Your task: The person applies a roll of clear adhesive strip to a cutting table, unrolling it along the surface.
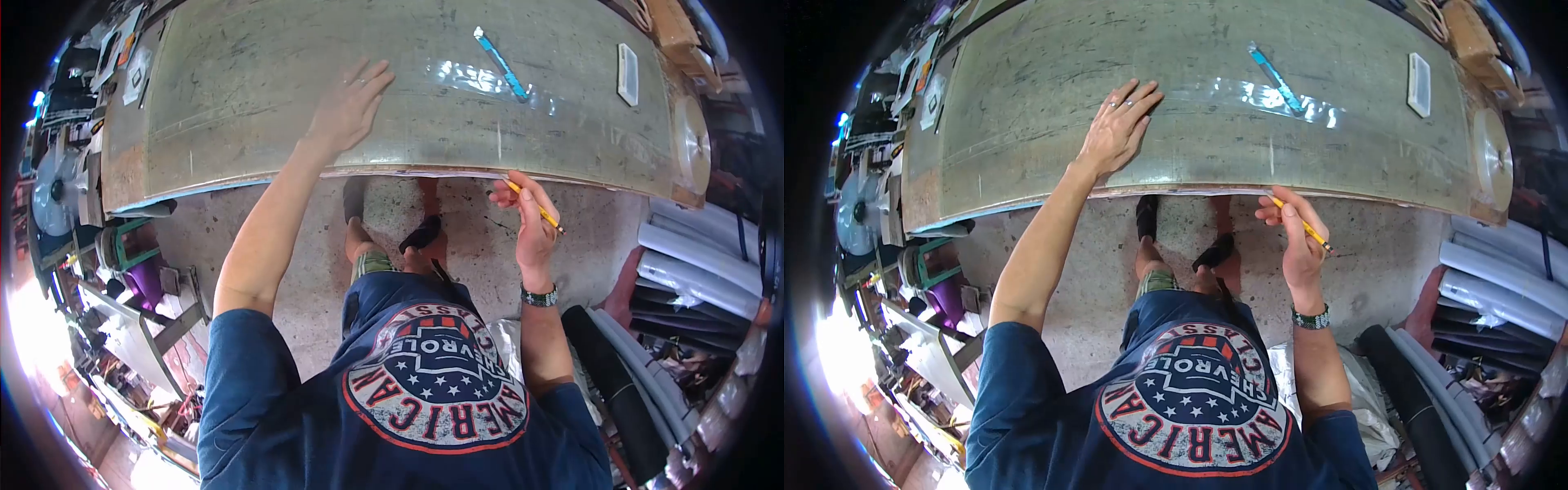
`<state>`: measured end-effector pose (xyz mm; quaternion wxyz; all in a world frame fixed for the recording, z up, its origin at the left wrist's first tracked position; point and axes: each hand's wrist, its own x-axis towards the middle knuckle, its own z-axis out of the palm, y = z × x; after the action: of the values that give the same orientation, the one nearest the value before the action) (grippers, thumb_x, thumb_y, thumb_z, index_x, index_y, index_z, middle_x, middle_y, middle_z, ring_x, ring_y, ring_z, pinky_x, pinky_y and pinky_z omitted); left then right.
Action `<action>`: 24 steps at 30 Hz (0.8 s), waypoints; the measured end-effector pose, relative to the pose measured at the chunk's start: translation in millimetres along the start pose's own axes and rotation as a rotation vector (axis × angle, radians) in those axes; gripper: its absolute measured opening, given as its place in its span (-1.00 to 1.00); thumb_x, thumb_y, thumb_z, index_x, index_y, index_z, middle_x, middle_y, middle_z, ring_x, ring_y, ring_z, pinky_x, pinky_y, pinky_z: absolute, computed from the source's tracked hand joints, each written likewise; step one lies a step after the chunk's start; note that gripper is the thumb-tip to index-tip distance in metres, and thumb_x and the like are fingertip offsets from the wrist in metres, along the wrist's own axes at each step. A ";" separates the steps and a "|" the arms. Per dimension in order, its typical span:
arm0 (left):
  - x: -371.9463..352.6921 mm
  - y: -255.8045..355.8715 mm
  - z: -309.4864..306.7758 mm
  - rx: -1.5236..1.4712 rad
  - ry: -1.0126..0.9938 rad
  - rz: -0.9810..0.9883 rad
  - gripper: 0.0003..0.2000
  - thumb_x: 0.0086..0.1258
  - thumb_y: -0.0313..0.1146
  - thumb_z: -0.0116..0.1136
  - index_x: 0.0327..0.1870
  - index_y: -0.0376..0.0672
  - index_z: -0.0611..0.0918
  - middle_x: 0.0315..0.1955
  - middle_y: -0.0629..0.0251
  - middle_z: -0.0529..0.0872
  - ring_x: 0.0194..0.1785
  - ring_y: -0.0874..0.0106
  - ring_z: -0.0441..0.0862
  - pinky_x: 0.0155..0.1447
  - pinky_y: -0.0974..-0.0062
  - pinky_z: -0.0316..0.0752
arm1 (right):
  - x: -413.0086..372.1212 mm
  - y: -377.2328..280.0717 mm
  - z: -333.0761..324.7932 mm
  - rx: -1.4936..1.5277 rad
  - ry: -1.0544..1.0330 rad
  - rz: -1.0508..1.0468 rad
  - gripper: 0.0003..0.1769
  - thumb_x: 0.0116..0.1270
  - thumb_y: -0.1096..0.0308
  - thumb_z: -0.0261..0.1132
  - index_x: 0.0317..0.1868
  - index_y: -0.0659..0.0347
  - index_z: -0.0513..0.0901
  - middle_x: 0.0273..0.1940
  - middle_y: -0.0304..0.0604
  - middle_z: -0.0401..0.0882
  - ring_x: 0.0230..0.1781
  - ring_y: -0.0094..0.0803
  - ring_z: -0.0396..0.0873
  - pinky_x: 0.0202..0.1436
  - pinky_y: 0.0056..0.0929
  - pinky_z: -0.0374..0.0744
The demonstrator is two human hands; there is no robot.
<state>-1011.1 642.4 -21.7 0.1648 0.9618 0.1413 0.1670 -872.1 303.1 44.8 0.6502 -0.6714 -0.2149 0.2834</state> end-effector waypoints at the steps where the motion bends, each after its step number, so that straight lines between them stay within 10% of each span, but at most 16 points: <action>1: -6.2 1.0 -5.4 0.012 0.013 -0.029 -0.58 0.60 -0.34 0.08 0.45 -0.02 0.53 0.53 0.29 0.48 0.64 0.07 0.28 0.69 0.00 0.15 | 2.2 1.6 5.2 -0.021 -0.046 -0.003 -0.64 0.70 0.30 0.10 0.17 0.41 0.69 -0.03 -0.01 0.80 -0.09 -0.41 0.76 0.02 -0.44 0.68; 24: -21.2 5.9 -6.9 0.076 0.115 -0.293 -0.60 0.53 -0.24 0.16 0.35 -0.01 0.60 0.49 0.25 0.50 0.61 0.16 0.31 0.68 0.09 0.15 | 86.1 53.4 105.7 -0.347 -0.228 -0.287 -0.88 0.43 0.45 0.44 -0.10 0.31 0.73 -0.34 -0.18 0.75 -0.41 -0.60 0.65 -0.38 -0.58 0.55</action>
<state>-1031.5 632.0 -19.3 0.1425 0.9252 0.2957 0.1904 -881.7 435.7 -16.4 0.5305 -0.6991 -0.4253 0.2210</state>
